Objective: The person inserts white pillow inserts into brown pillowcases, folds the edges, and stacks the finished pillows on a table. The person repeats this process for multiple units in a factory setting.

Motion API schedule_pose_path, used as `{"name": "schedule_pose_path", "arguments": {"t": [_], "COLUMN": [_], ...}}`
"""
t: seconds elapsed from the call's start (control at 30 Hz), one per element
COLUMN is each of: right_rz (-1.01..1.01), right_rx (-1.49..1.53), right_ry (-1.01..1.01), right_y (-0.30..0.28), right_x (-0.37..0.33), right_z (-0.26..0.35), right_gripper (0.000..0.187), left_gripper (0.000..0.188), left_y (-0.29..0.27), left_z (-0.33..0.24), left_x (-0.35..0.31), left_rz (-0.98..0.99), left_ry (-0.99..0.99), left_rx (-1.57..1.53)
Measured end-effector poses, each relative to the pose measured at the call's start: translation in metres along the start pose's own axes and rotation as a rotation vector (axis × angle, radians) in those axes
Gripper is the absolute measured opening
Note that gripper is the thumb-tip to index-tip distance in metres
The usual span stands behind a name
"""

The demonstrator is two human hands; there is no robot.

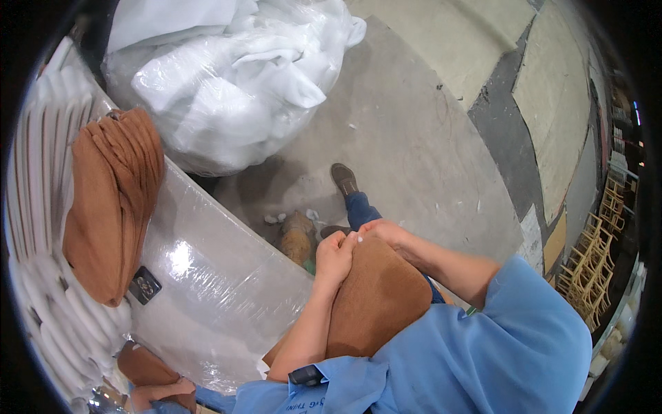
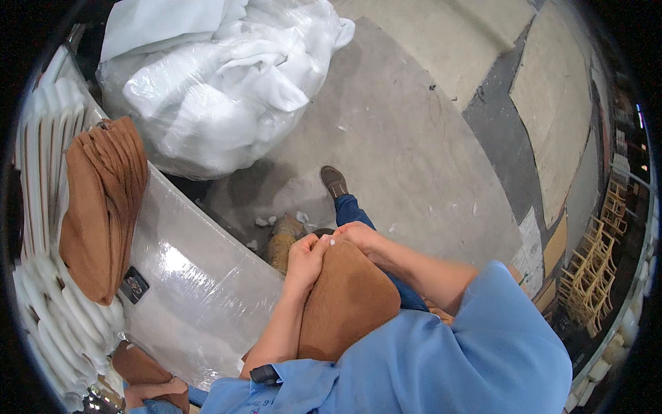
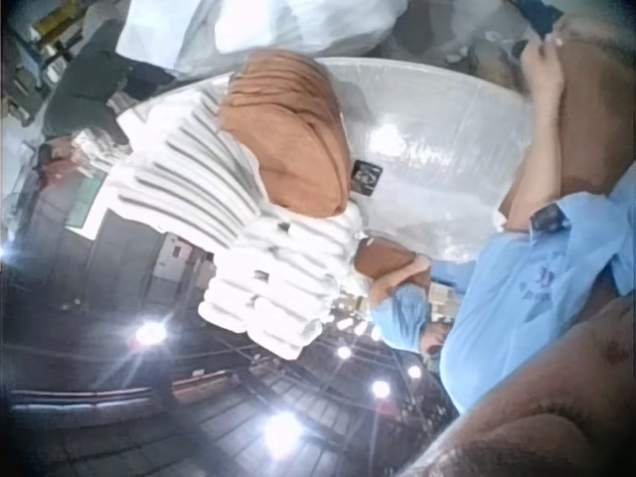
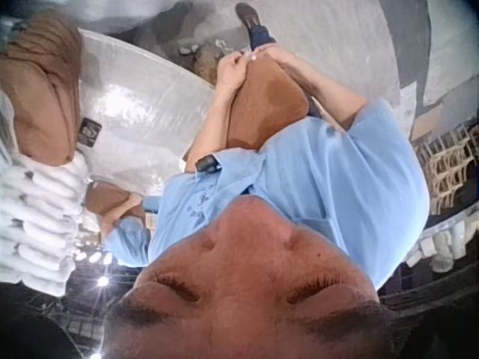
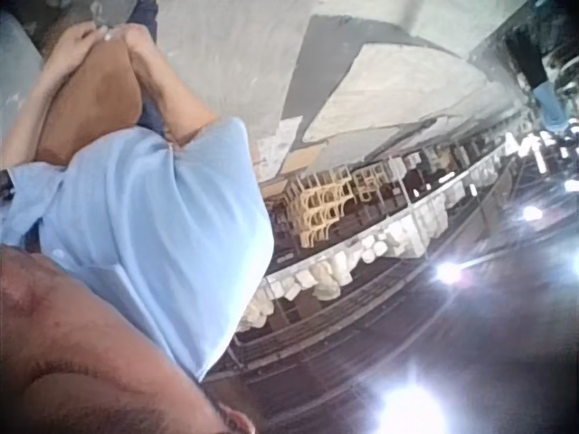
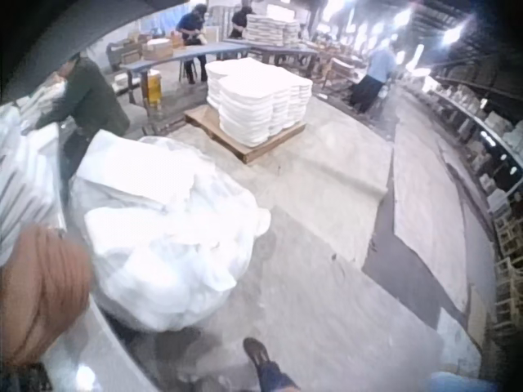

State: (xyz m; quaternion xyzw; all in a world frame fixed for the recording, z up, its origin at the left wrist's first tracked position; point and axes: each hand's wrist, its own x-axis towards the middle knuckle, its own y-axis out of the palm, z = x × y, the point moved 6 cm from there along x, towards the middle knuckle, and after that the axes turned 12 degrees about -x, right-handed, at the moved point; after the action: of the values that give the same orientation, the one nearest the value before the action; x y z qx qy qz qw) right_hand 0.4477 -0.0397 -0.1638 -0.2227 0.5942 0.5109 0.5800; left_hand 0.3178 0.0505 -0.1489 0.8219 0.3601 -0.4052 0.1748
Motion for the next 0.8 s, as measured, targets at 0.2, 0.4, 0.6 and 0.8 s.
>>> {"name": "schedule_pose_path", "arguments": {"t": [0.2,0.4,0.6,0.8], "right_rz": [0.259,0.237,0.040,0.098], "right_rx": [0.251,0.231,0.093,0.124], "right_ry": [0.030,-0.072,-0.004,0.226], "right_y": [0.006,0.006,0.002,0.008], "right_x": [0.002,-0.013,-0.007,0.009], "right_z": [0.000,0.005,0.002,-0.009], "right_gripper": [0.015,0.020,0.022,0.024], "left_gripper": [0.043,0.042,0.033,0.032], "left_y": [-0.014,-0.017,-0.010,-0.014], "left_z": [-0.018,-0.041,-0.041,-0.036], "left_x": [-0.006,-0.030,-0.033,-0.023], "left_rz": [0.050,0.137,-0.034,-0.110], "left_ry": [-0.025,-0.046,0.154,0.167], "left_rx": [0.049,0.094,0.109,0.094]}}
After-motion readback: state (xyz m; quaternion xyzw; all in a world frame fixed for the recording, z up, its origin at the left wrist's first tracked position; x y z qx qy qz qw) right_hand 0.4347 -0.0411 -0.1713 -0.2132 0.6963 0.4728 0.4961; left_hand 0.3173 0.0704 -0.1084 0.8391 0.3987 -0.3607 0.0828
